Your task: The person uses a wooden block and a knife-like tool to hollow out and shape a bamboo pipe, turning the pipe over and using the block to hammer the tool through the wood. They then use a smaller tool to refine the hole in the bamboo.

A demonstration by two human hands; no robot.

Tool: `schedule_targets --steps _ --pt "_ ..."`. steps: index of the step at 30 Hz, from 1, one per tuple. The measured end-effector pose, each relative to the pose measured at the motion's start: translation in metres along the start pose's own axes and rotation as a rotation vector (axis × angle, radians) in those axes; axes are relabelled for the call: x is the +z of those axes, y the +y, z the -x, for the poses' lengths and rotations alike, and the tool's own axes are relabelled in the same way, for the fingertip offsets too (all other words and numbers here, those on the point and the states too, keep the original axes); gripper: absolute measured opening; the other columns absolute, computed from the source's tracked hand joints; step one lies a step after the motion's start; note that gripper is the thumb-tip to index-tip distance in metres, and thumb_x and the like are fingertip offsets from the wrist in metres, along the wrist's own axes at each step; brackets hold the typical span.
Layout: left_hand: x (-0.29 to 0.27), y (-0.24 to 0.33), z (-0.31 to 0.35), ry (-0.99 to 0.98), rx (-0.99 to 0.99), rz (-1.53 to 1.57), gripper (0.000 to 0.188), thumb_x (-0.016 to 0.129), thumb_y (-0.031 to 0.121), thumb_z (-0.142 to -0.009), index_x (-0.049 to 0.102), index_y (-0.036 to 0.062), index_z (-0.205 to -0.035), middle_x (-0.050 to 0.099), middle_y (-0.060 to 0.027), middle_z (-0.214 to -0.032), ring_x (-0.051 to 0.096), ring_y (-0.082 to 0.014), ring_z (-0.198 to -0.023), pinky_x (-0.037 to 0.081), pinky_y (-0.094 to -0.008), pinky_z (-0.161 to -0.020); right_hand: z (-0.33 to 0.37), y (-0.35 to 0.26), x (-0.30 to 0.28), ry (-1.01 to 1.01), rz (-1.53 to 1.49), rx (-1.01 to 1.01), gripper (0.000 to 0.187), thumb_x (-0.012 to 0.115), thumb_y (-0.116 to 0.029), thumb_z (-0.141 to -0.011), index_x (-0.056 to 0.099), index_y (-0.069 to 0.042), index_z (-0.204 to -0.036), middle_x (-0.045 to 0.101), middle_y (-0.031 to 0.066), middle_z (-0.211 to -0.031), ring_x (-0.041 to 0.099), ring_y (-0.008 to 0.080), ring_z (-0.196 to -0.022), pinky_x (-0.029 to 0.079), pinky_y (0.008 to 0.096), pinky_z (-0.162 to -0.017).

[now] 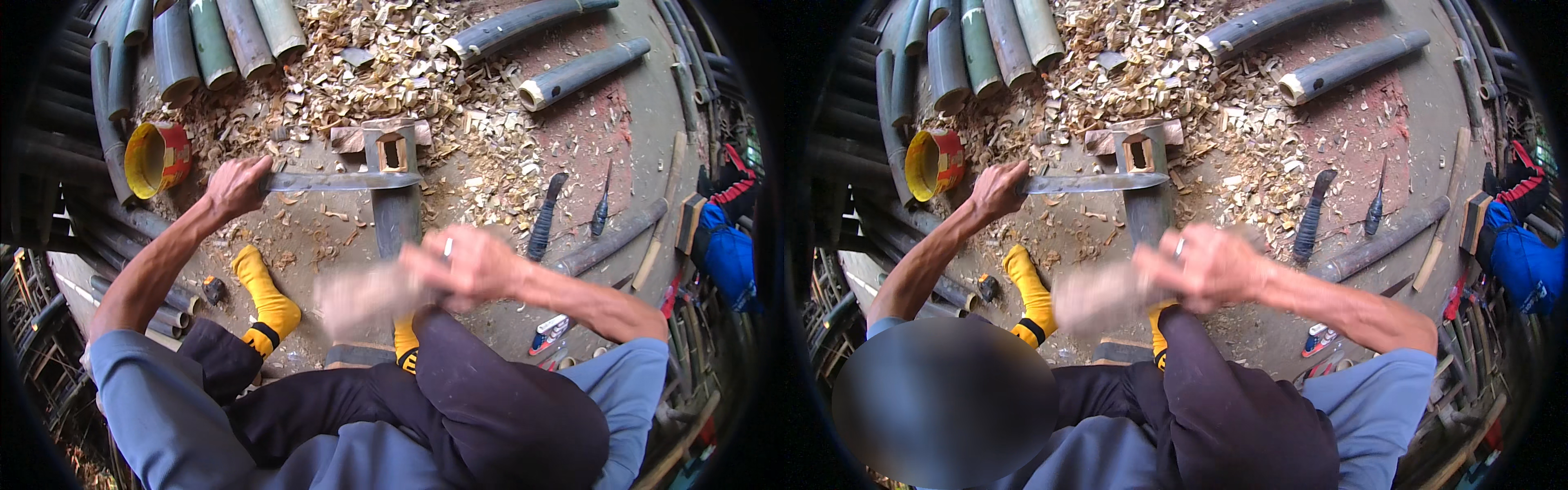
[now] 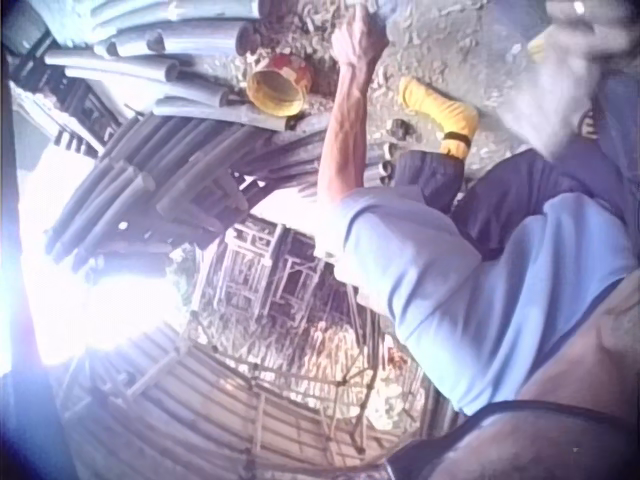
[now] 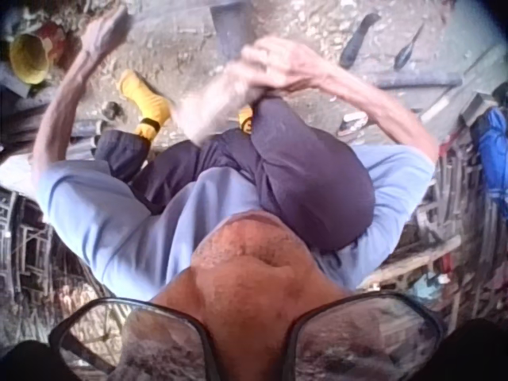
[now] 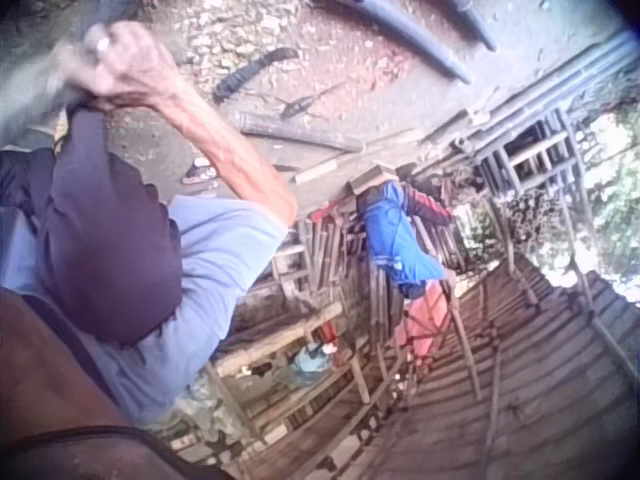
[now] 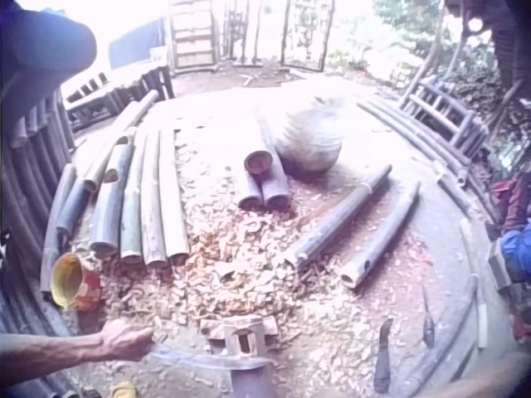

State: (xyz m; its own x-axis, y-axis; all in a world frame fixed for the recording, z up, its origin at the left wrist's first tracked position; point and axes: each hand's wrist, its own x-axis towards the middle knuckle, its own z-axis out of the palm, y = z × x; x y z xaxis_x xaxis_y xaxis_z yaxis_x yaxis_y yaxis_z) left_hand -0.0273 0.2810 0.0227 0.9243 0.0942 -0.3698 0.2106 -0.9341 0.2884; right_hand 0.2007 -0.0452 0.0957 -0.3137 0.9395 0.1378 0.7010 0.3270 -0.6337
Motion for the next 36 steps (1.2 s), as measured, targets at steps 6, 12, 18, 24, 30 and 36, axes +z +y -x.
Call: schedule_targets --steps 6,12,18,24,30,36 --pt "0.005 0.003 -0.009 0.073 0.033 0.000 0.021 0.060 0.005 -0.069 0.045 0.0060 -0.083 0.056 -0.0152 -0.071 0.058 -0.0355 -0.063 0.045 -0.0456 -0.052 0.006 0.078 -0.001 -0.173 0.306 0.215 0.066 0.077 -0.032 -0.064 0.043 -0.007 -0.114 0.059 0.0143 -0.083 0.061 0.0293 -0.072 0.053 0.0340 -0.057" --pt "-0.002 0.006 -0.012 0.100 0.030 -0.031 0.016 0.057 0.006 -0.074 0.045 0.0054 -0.083 0.056 -0.0150 -0.069 0.059 -0.0343 -0.061 0.045 -0.0455 -0.051 0.003 0.049 0.003 -0.018 0.023 -0.064 0.041 0.064 -0.018 -0.069 0.054 -0.007 -0.107 0.057 0.0093 -0.077 0.058 0.0248 -0.066 0.052 0.0330 -0.059" --pt "0.015 -0.004 -0.002 0.130 0.025 -0.045 0.014 0.057 0.008 -0.075 0.045 0.0057 -0.084 0.054 -0.0139 -0.066 0.057 -0.0330 -0.058 0.045 -0.0448 -0.049 -0.025 0.041 -0.020 0.145 0.350 0.024 0.055 0.070 -0.025 -0.067 0.047 -0.004 -0.111 0.056 0.0117 -0.082 0.058 0.0230 -0.067 0.052 0.0332 -0.056" --pt "0.007 0.002 -0.016 0.096 0.037 -0.099 0.019 0.063 0.006 -0.068 0.050 0.0038 -0.081 0.054 -0.0101 -0.064 0.054 -0.0228 -0.052 0.045 -0.0375 -0.044 0.020 0.097 -0.010 -0.143 0.253 0.461 0.075 0.078 -0.031 -0.064 0.038 -0.009 -0.124 0.060 0.0189 -0.093 0.063 0.0341 -0.076 0.056 0.0432 -0.066" --pt "-0.055 -0.008 -0.039 -0.054 -0.340 0.713 0.026 0.071 0.012 -0.061 0.059 0.0006 -0.080 0.058 -0.0056 -0.069 0.055 -0.0145 -0.057 0.046 -0.0275 -0.050 0.005 0.040 -0.034 0.537 -0.281 0.757 0.088 0.075 -0.025 -0.067 0.025 -0.009 -0.137 0.056 0.0236 -0.113 0.064 0.0345 -0.091 0.055 0.0407 -0.083" --pt "-0.034 -0.013 -0.013 0.152 -0.172 0.603 0.018 0.062 0.010 -0.067 0.055 0.0033 -0.082 0.054 -0.0040 -0.066 0.051 -0.0117 -0.062 0.041 -0.0268 -0.056 0.009 0.027 -0.033 0.600 -0.328 0.835 0.102 0.072 -0.015 -0.067 0.008 -0.019 -0.147 0.050 0.0237 -0.127 0.057 0.0350 -0.108 0.047 0.0415 -0.093"
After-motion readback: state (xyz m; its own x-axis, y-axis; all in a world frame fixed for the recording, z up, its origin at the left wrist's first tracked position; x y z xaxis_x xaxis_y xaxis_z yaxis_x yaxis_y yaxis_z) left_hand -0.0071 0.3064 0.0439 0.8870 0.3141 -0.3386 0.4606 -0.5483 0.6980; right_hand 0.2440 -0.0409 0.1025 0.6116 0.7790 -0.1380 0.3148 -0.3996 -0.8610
